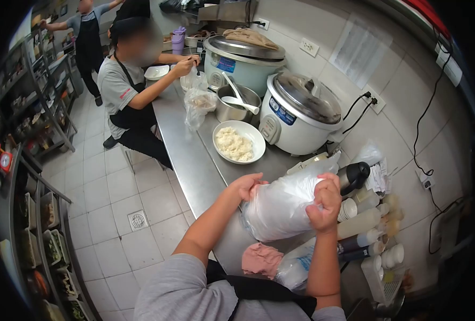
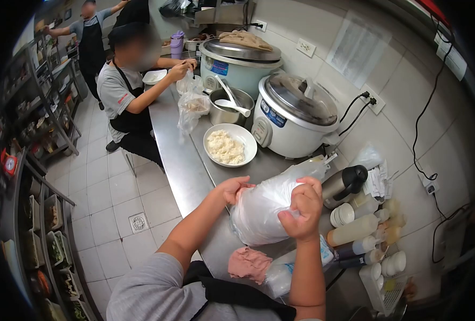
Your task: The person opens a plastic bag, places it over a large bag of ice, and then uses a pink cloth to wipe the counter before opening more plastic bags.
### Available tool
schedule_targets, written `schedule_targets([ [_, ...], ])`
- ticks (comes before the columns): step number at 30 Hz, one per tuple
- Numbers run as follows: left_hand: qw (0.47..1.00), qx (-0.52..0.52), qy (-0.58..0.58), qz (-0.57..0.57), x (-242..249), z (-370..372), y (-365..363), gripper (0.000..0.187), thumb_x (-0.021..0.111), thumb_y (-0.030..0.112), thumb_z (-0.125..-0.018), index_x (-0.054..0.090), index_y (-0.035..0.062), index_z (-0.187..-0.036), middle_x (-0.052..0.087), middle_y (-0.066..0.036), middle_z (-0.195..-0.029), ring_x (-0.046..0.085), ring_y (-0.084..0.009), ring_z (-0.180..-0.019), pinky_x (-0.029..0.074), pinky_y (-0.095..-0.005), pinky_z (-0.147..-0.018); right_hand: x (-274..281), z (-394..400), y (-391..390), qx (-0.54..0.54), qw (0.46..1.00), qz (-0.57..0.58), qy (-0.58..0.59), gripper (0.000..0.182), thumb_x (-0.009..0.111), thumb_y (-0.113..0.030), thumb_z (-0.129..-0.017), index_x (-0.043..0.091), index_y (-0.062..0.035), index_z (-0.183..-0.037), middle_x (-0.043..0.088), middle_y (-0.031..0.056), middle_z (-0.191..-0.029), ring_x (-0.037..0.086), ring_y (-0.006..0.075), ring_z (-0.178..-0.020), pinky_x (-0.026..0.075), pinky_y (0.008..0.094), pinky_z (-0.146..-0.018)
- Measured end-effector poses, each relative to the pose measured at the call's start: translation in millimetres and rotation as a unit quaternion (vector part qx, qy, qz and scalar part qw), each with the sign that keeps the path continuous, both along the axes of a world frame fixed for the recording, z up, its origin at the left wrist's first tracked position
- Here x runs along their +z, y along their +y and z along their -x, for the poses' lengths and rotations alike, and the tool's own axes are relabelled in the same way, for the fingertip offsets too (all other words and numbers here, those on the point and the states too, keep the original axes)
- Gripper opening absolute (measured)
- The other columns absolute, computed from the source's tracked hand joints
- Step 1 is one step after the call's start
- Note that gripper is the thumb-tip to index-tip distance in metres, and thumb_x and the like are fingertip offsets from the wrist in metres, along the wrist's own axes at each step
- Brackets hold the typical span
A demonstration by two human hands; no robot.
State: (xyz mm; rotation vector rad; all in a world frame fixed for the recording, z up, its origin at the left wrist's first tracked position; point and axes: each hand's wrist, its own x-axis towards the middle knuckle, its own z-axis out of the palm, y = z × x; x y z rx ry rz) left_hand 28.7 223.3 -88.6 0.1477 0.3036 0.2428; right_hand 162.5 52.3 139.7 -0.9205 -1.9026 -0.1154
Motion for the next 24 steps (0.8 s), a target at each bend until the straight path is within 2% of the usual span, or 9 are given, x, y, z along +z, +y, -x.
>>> schedule_targets([
  [9,0.948,0.238,0.157,-0.143,-22.9,4.1,-61.8,0.035,0.043,0.036,-0.086,0.050,0.0023,-0.089,0.057,-0.007,-0.085,0.056,-0.0169,-0.078,0.047,-0.0302,-0.071,-3.4,-19.7,9.0,0.108,0.986,0.046,0.114,0.025,0.056,-0.017,-0.059,0.035,-0.0068,-0.050,0.044,0.0047,-0.062,0.045,0.0271,-0.080,0.036,0.0359,-0.074],
  [10,0.930,0.266,0.181,-0.177,-20.0,5.1,-69.5,0.033,0.044,0.035,-0.086,0.050,0.0025,-0.088,0.057,-0.006,-0.084,0.055,-0.0155,-0.077,0.046,-0.0286,-0.070,-6.5,-26.6,10.7,0.117,0.986,0.041,0.107,0.023,0.054,-0.015,-0.065,0.038,-0.0049,-0.053,0.053,0.0083,-0.074,0.047,0.0268,-0.084,0.036,0.0353,-0.076],
  [13,0.834,0.345,0.304,-0.305,-20.1,-2.9,-84.8,0.026,0.048,0.029,-0.084,0.050,0.0026,-0.084,0.053,-0.003,-0.070,0.048,-0.0106,-0.060,0.040,-0.0241,-0.056,-15.5,-21.1,1.1,0.010,0.980,0.051,0.193,0.019,0.052,-0.015,-0.071,0.044,-0.0025,-0.058,0.054,0.0150,-0.096,0.048,0.0254,-0.087,0.037,0.0347,-0.078],
  [14,0.803,0.369,0.327,-0.335,-21.9,-3.5,-89.1,0.024,0.049,0.027,-0.084,0.049,0.0027,-0.084,0.052,-0.002,-0.069,0.047,-0.0097,-0.059,0.039,-0.0236,-0.055,-23.7,-26.0,-3.9,-0.014,0.986,0.048,0.158,0.016,0.050,-0.016,-0.075,0.051,0.0000,-0.073,0.046,0.0201,-0.114,0.047,0.0238,-0.091,0.036,0.0340,-0.081],
  [16,0.733,0.413,0.367,-0.396,-26.0,-2.0,-96.8,0.020,0.050,0.023,-0.083,0.048,0.0029,-0.083,0.051,-0.002,-0.067,0.046,-0.0078,-0.058,0.037,-0.0225,-0.053,-46.2,-2.4,-23.0,-0.100,0.963,-0.025,0.249,0.019,0.051,-0.016,-0.074,0.051,0.0014,-0.082,0.048,0.0186,-0.109,0.046,0.0237,-0.092,0.036,0.0337,-0.080],
  [18,0.706,0.425,0.381,-0.419,-21.3,4.1,-107.7,0.017,0.050,0.019,-0.082,0.047,0.0030,-0.083,0.050,-0.002,-0.064,0.045,-0.0068,-0.056,0.036,-0.0217,-0.051,-93.1,7.7,-61.5,-0.184,0.951,-0.004,0.249,0.027,0.052,-0.016,-0.074,0.050,0.0030,-0.093,0.049,0.0173,-0.105,0.045,0.0250,-0.093,0.036,0.0342,-0.080],
  [19,0.692,0.432,0.388,-0.429,-19.9,6.1,-112.3,0.015,0.050,0.018,-0.081,0.046,0.0031,-0.083,0.049,-0.002,-0.062,0.044,-0.0062,-0.055,0.036,-0.0214,-0.050,-127.2,6.0,-89.4,-0.224,0.952,0.053,0.203,0.033,0.053,-0.016,-0.073,0.048,0.0040,-0.099,0.048,0.0168,-0.104,0.045,0.0263,-0.094,0.036,0.0347,-0.080],
  [22,0.747,0.398,0.332,-0.417,-35.2,13.1,-117.9,0.012,0.049,0.014,-0.080,0.045,0.0034,-0.083,0.050,-0.003,-0.060,0.044,-0.0062,-0.050,0.036,-0.0210,-0.045,-169.6,17.2,-147.7,-0.087,0.955,0.283,0.000,0.042,0.059,-0.016,-0.066,0.051,-0.0072,-0.106,0.046,0.0165,-0.096,0.045,0.0346,-0.091,0.038,0.0382,-0.078],
  [24,0.775,0.364,0.315,-0.410,-33.7,19.2,-121.6,0.011,0.048,0.014,-0.080,0.044,0.0037,-0.082,0.049,-0.003,-0.058,0.045,-0.0075,-0.047,0.036,-0.0218,-0.041,-182.3,33.5,-168.4,-0.193,0.929,0.305,-0.078,0.040,0.061,-0.015,-0.064,0.054,-0.0106,-0.103,0.047,0.0140,-0.090,0.046,0.0331,-0.086,0.039,0.0381,-0.075],
])
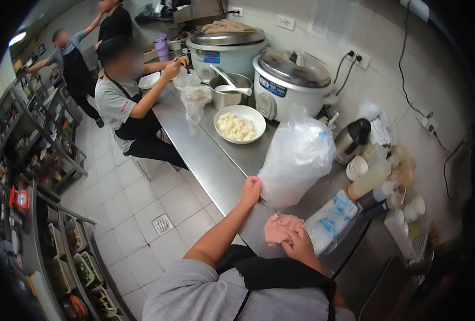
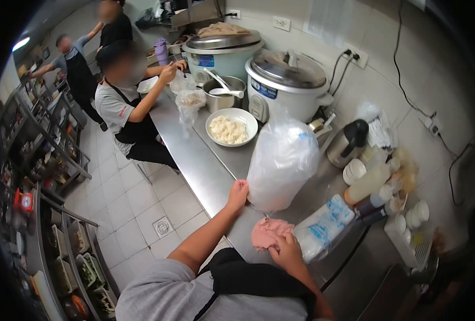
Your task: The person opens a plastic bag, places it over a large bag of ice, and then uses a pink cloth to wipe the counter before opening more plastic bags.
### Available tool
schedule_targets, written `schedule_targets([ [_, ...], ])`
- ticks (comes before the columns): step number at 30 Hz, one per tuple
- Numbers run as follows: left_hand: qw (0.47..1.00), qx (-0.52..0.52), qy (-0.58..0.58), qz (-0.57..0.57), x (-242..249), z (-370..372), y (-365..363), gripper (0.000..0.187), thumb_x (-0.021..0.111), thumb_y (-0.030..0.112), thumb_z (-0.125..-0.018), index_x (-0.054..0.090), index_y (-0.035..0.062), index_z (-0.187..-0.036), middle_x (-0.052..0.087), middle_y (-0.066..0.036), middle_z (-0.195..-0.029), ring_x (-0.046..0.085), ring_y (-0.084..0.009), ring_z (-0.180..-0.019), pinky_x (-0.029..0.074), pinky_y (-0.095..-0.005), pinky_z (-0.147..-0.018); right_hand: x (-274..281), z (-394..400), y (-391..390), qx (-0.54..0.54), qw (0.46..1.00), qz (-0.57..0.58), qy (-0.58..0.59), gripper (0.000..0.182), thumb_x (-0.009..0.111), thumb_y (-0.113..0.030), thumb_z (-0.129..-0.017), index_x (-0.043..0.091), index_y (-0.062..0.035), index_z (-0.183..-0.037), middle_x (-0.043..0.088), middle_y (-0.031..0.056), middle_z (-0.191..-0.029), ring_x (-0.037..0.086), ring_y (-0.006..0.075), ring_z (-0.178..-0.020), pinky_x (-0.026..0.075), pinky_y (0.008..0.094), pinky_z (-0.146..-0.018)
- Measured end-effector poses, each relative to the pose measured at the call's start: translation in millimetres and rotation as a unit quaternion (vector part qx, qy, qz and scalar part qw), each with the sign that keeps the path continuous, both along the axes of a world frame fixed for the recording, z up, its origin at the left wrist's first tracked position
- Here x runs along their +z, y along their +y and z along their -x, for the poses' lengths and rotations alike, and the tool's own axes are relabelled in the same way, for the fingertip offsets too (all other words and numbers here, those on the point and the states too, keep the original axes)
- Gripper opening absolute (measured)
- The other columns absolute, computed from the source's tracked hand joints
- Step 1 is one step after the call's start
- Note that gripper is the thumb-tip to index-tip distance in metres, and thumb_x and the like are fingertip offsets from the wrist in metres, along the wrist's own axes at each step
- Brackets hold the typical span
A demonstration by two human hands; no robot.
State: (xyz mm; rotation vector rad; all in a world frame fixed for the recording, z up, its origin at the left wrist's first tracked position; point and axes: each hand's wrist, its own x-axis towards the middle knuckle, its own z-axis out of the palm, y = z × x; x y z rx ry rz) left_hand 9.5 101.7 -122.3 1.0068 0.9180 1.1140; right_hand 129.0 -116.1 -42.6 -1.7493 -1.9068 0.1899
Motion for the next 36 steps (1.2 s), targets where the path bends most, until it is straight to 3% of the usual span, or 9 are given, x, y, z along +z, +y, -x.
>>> schedule_targets([
  [7,0.989,-0.092,0.094,0.067,30.5,11.0,-11.9,0.009,0.046,0.014,-0.080,0.044,0.0066,-0.077,0.046,-0.001,-0.054,0.045,-0.0099,-0.041,0.040,-0.0233,-0.037,-50.4,-10.2,-4.4,-0.039,0.996,-0.081,-0.020,0.016,0.053,-0.007,-0.066,0.055,-0.0079,-0.081,0.049,0.0097,-0.077,0.050,0.0290,-0.072,0.041,0.0376,-0.063],
  [13,0.963,-0.184,0.143,0.135,47.0,25.8,-22.2,0.015,0.047,0.019,-0.080,0.045,0.0078,-0.070,0.046,-0.001,-0.056,0.045,-0.0101,-0.043,0.040,-0.0229,-0.040,-7.3,0.1,-17.4,-0.071,0.996,-0.040,0.026,0.013,0.058,-0.010,-0.065,0.051,-0.0051,-0.075,0.049,0.0101,-0.078,0.051,0.0297,-0.073,0.042,0.0381,-0.064],
  [17,0.923,-0.307,0.224,0.066,54.6,38.8,-34.2,0.018,0.050,0.023,-0.079,0.048,0.0074,-0.069,0.048,0.000,-0.059,0.046,-0.0097,-0.045,0.039,-0.0219,-0.042,6.0,-4.4,-40.5,-0.150,0.987,0.041,0.050,0.023,0.060,-0.014,-0.065,0.052,-0.0046,-0.085,0.050,0.0109,-0.084,0.051,0.0298,-0.078,0.041,0.0374,-0.069],
  [21,0.897,-0.372,0.239,0.028,81.2,21.2,-76.9,0.021,0.051,0.025,-0.080,0.055,0.0043,-0.075,0.051,0.000,-0.063,0.046,-0.0079,-0.052,0.038,-0.0209,-0.048,-5.0,-25.9,-52.4,-0.278,0.956,0.000,-0.089,0.029,0.059,-0.014,-0.064,0.054,-0.0067,-0.092,0.051,0.0108,-0.090,0.049,0.0293,-0.085,0.039,0.0393,-0.073],
  [23,0.873,-0.431,0.207,-0.089,73.4,12.1,-94.3,0.025,0.050,0.026,-0.081,0.057,0.0023,-0.081,0.053,-0.001,-0.067,0.048,-0.0077,-0.060,0.040,-0.0215,-0.053,-9.1,-27.9,-55.6,-0.334,0.927,0.040,-0.163,0.030,0.059,-0.015,-0.064,0.056,-0.0075,-0.092,0.052,0.0108,-0.093,0.048,0.0286,-0.087,0.037,0.0402,-0.074],
  [24,0.847,-0.453,0.242,-0.137,74.7,8.5,-102.7,0.024,0.050,0.025,-0.082,0.056,0.0024,-0.082,0.054,-0.002,-0.068,0.049,-0.0079,-0.059,0.041,-0.0214,-0.052,-12.5,-29.9,-55.5,-0.320,0.932,0.033,-0.164,0.030,0.059,-0.015,-0.063,0.056,-0.0072,-0.092,0.052,0.0105,-0.093,0.048,0.0281,-0.087,0.037,0.0402,-0.073],
  [25,0.836,-0.508,0.206,0.017,82.7,5.0,-112.6,0.025,0.053,0.027,-0.080,0.058,0.0021,-0.077,0.053,-0.003,-0.064,0.051,-0.0114,-0.060,0.041,-0.0250,-0.053,-17.5,-31.4,-55.5,-0.305,0.938,0.026,-0.165,0.030,0.059,-0.015,-0.063,0.056,-0.0069,-0.091,0.052,0.0102,-0.093,0.048,0.0276,-0.086,0.037,0.0403,-0.073],
  [29,0.795,-0.535,0.188,-0.216,76.1,-6.3,-135.6,0.020,0.051,0.021,-0.081,0.060,0.0033,-0.085,0.058,-0.009,-0.084,0.055,-0.0183,-0.082,0.041,-0.0280,-0.075,-35.2,-44.7,-58.8,-0.260,0.954,-0.043,-0.141,0.024,0.059,-0.015,-0.062,0.059,-0.0077,-0.086,0.054,0.0079,-0.091,0.049,0.0259,-0.084,0.037,0.0400,-0.071],
  [36,0.772,-0.550,0.213,-0.236,82.8,-11.3,-145.4,0.021,0.053,0.021,-0.080,0.054,0.0022,-0.088,0.056,-0.007,-0.081,0.052,-0.0156,-0.075,0.041,-0.0277,-0.068,-11.3,-48.6,-61.5,-0.281,0.958,-0.029,-0.055,0.008,0.060,-0.012,-0.065,0.054,-0.0069,-0.065,0.054,0.0071,-0.077,0.050,0.0290,-0.073,0.038,0.0380,-0.064],
])
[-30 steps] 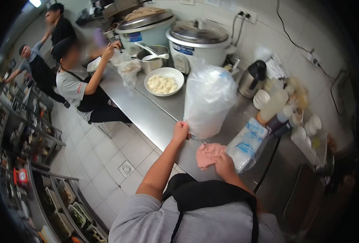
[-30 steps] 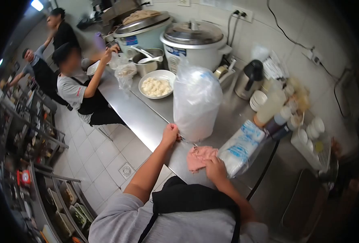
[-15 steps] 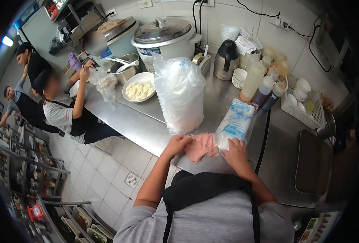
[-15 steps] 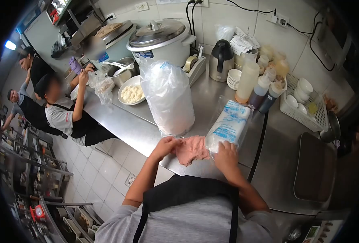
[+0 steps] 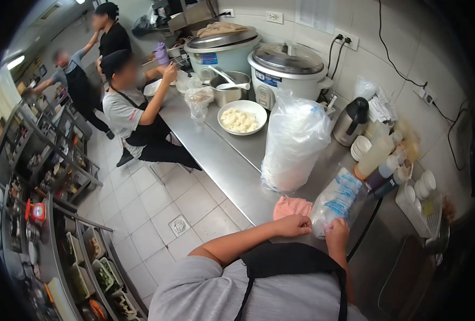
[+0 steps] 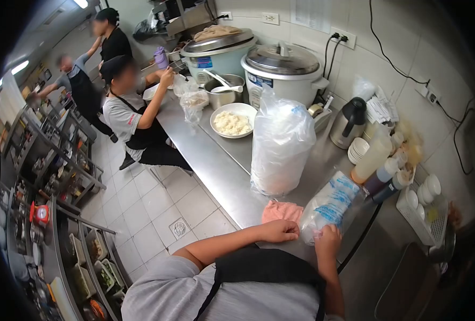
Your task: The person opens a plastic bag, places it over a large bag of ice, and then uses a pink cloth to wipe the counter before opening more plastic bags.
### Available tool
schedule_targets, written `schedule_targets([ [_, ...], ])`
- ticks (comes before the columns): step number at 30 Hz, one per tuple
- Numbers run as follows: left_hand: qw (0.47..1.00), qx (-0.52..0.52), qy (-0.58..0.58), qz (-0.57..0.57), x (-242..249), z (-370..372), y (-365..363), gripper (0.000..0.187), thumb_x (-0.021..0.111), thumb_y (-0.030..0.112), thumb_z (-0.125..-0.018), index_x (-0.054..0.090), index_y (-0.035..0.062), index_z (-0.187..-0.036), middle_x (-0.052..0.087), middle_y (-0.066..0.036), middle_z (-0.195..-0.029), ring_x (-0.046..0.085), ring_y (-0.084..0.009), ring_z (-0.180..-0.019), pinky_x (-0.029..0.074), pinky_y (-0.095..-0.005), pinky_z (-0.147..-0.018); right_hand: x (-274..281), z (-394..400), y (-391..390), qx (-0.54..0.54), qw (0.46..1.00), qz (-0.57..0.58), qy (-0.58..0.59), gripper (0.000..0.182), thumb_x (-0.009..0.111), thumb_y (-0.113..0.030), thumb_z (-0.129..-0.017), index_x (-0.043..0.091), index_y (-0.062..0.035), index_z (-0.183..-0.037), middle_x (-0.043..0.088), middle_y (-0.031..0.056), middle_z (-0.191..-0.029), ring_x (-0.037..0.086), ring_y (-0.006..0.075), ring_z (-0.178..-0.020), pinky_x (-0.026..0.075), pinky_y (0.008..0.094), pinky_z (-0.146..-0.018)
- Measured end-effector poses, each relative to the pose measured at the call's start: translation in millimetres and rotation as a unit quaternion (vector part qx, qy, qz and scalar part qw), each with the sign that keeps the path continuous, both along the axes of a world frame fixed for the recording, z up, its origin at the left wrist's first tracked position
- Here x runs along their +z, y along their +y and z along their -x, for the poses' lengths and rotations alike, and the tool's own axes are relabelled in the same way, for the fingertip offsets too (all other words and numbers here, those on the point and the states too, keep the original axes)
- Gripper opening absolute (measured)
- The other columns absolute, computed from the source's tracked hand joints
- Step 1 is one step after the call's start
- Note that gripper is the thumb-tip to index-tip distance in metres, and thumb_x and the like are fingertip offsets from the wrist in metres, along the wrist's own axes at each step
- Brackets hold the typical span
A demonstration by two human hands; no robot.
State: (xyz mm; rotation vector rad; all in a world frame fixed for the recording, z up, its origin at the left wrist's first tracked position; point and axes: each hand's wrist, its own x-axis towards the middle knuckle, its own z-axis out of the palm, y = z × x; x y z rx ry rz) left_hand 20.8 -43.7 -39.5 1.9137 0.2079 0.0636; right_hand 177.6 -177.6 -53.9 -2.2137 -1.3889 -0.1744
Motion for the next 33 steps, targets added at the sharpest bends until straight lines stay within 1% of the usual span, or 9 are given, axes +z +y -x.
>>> schedule_targets([
  [6,0.999,0.042,-0.001,0.025,13.5,2.1,-9.4,0.043,0.058,0.019,-0.074,0.045,0.0047,-0.112,0.056,-0.008,-0.081,0.052,-0.0182,-0.078,0.040,-0.0290,-0.071,43.8,19.6,6.4,0.150,0.981,-0.113,0.046,0.011,0.061,-0.011,-0.064,0.052,-0.0050,-0.064,0.053,0.0095,-0.072,0.050,0.0299,-0.068,0.039,0.0371,-0.061],
  [11,0.896,0.176,-0.304,-0.272,-0.2,-12.0,-11.2,0.049,0.057,0.017,-0.070,0.044,0.0040,-0.114,0.055,-0.014,-0.086,0.051,-0.0277,-0.085,0.039,-0.0331,-0.077,78.0,59.9,22.2,0.430,0.884,-0.155,0.093,0.012,0.061,-0.009,-0.063,0.052,-0.0041,-0.068,0.051,0.0095,-0.072,0.051,0.0286,-0.067,0.040,0.0353,-0.063],
  [15,0.950,0.089,-0.070,-0.290,24.7,-6.3,16.4,0.041,0.054,0.018,-0.071,0.049,0.0040,-0.108,0.053,-0.018,-0.092,0.051,-0.0332,-0.088,0.039,-0.0337,-0.079,88.9,82.1,34.5,0.363,0.869,-0.290,0.168,0.031,0.065,-0.011,-0.060,0.050,-0.0038,-0.087,0.047,0.0127,-0.087,0.051,0.0271,-0.076,0.040,0.0346,-0.070],
  [17,0.942,0.313,-0.096,-0.067,37.9,15.3,35.4,0.036,0.047,0.025,-0.078,0.049,0.0013,-0.106,0.053,-0.015,-0.097,0.050,-0.0277,-0.093,0.039,-0.0342,-0.081,84.1,82.8,38.1,0.276,0.888,-0.285,0.231,0.042,0.066,-0.012,-0.059,0.047,-0.0030,-0.096,0.044,0.0150,-0.094,0.050,0.0273,-0.081,0.039,0.0353,-0.074],
  [19,0.841,0.501,-0.116,0.167,50.9,40.8,52.9,0.038,0.041,0.032,-0.086,0.049,-0.0014,-0.103,0.053,-0.013,-0.103,0.050,-0.0221,-0.098,0.038,-0.0347,-0.084,41.3,65.7,48.8,0.212,0.920,-0.194,0.266,0.053,0.066,-0.013,-0.058,0.043,-0.0026,-0.104,0.042,0.0170,-0.100,0.048,0.0275,-0.085,0.039,0.0372,-0.077],
  [21,0.716,0.491,-0.315,0.383,48.8,51.9,80.9,0.041,0.038,0.033,-0.087,0.045,-0.0025,-0.106,0.052,-0.013,-0.104,0.050,-0.0243,-0.098,0.040,-0.0384,-0.083,5.4,51.9,54.8,0.253,0.958,-0.064,0.118,0.046,0.064,-0.017,-0.059,0.049,-0.0049,-0.101,0.044,0.0144,-0.098,0.045,0.0293,-0.087,0.038,0.0392,-0.077],
  [25,0.675,0.498,-0.380,0.391,66.8,73.5,87.4,0.040,0.036,0.034,-0.087,0.042,0.0002,-0.108,0.051,-0.011,-0.106,0.052,-0.0244,-0.096,0.041,-0.0392,-0.081,-35.6,41.5,55.0,0.231,0.972,-0.010,-0.029,0.038,0.065,-0.023,-0.059,0.055,-0.0077,-0.093,0.047,0.0118,-0.095,0.045,0.0316,-0.085,0.039,0.0393,-0.073],
  [30,0.683,0.510,-0.351,0.388,59.3,69.8,73.2,0.042,0.038,0.038,-0.086,0.043,0.0021,-0.108,0.050,-0.009,-0.104,0.049,-0.0214,-0.097,0.040,-0.0369,-0.080,-8.5,40.8,63.0,0.242,0.966,0.044,0.075,0.041,0.063,-0.024,-0.066,0.049,-0.0048,-0.100,0.048,0.0138,-0.094,0.049,0.0291,-0.084,0.041,0.0377,-0.070],
  [33,0.786,0.523,-0.189,0.272,23.7,65.5,67.4,0.045,0.038,0.040,-0.086,0.044,0.0018,-0.108,0.050,-0.008,-0.103,0.048,-0.0190,-0.097,0.038,-0.0333,-0.082,0.7,51.1,65.7,0.277,0.774,-0.025,0.569,0.040,0.060,-0.028,-0.073,0.045,-0.0049,-0.102,0.050,0.0145,-0.094,0.052,0.0247,-0.080,0.042,0.0332,-0.069],
])
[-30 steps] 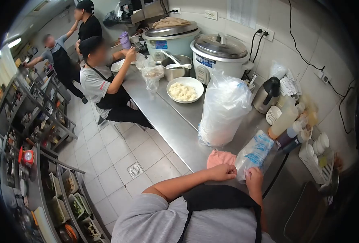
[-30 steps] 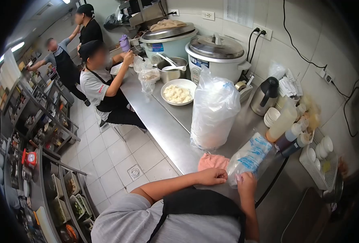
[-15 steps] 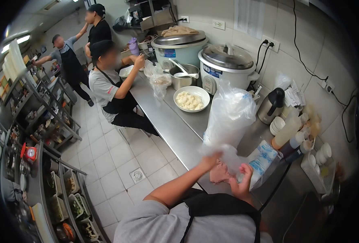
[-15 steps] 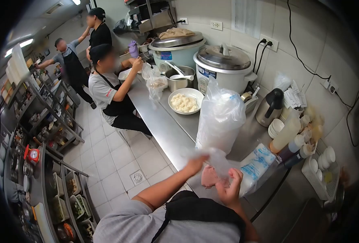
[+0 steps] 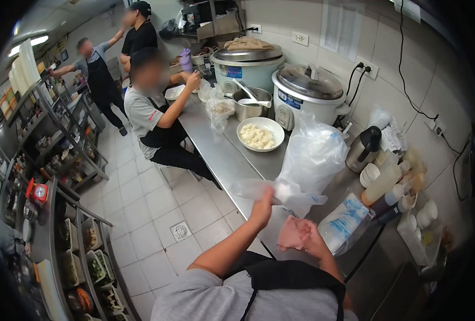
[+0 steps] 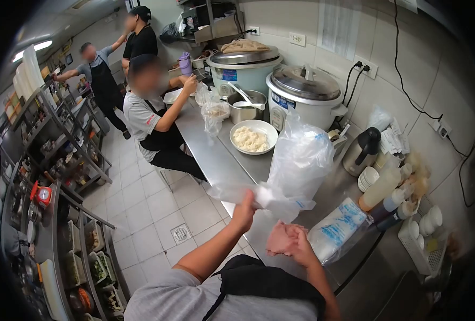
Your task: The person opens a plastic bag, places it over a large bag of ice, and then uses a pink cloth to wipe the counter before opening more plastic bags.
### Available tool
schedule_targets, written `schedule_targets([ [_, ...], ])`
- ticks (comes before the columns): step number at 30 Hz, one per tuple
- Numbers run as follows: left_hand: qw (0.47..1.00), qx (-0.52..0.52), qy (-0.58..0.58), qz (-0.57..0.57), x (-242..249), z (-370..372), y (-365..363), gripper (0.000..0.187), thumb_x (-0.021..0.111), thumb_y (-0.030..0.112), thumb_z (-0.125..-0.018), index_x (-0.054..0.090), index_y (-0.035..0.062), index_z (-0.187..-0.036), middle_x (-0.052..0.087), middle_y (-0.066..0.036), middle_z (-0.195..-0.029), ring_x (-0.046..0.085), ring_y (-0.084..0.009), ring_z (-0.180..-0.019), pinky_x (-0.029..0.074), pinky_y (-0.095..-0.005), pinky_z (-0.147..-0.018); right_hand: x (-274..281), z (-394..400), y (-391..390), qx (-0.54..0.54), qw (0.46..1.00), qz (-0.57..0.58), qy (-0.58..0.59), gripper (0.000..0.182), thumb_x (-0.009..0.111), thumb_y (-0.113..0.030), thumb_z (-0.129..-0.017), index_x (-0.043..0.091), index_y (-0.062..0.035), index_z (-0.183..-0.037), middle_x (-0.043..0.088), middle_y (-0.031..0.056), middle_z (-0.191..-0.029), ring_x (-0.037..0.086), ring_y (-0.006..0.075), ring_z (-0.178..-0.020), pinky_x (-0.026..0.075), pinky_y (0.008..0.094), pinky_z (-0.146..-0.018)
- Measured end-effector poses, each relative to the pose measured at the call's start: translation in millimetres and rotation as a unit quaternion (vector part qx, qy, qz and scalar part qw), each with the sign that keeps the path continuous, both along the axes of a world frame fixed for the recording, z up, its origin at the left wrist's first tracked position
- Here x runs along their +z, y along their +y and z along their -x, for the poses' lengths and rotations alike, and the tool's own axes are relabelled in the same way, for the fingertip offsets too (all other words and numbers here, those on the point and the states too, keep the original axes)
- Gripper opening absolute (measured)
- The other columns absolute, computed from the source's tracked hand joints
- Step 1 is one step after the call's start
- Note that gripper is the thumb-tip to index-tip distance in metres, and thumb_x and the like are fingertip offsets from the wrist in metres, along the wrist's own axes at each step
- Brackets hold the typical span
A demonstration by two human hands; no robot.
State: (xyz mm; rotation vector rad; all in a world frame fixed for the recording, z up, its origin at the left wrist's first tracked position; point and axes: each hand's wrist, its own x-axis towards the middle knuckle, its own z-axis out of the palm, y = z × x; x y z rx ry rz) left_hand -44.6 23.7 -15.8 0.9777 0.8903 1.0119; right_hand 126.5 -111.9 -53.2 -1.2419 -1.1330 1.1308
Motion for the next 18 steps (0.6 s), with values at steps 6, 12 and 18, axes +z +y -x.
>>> schedule_targets([
  [6,0.970,-0.174,-0.016,-0.169,5.6,-12.6,-38.3,0.036,0.047,0.032,-0.085,0.048,0.0014,-0.104,0.052,-0.006,-0.097,0.047,-0.0164,-0.093,0.037,-0.0282,-0.082,42.6,-4.9,3.1,-0.014,0.914,0.095,0.395,0.026,0.049,-0.020,-0.083,0.044,-0.0046,-0.104,0.053,0.0106,-0.090,0.052,0.0190,-0.070,0.042,0.0269,-0.062],
  [12,0.971,-0.025,0.016,-0.239,30.5,4.9,-18.2,0.044,0.052,0.022,-0.078,0.039,0.0013,-0.114,0.045,-0.009,-0.108,0.043,-0.0182,-0.100,0.035,-0.0285,-0.084,33.2,-8.1,-4.4,-0.131,0.935,0.030,0.328,0.025,0.047,-0.015,-0.084,0.043,-0.0030,-0.105,0.054,0.0097,-0.092,0.053,0.0203,-0.068,0.043,0.0285,-0.060],
  [18,0.630,0.204,-0.384,-0.644,185.5,23.7,-105.8,0.065,0.051,0.042,-0.077,0.030,0.0027,-0.124,0.035,-0.012,-0.119,0.033,-0.0260,-0.111,0.029,-0.0416,-0.086,34.1,-12.3,-14.4,-0.070,0.932,0.076,0.347,0.031,0.049,-0.015,-0.082,0.040,-0.0019,-0.109,0.053,0.0108,-0.098,0.054,0.0240,-0.085,0.046,0.0361,-0.062],
])
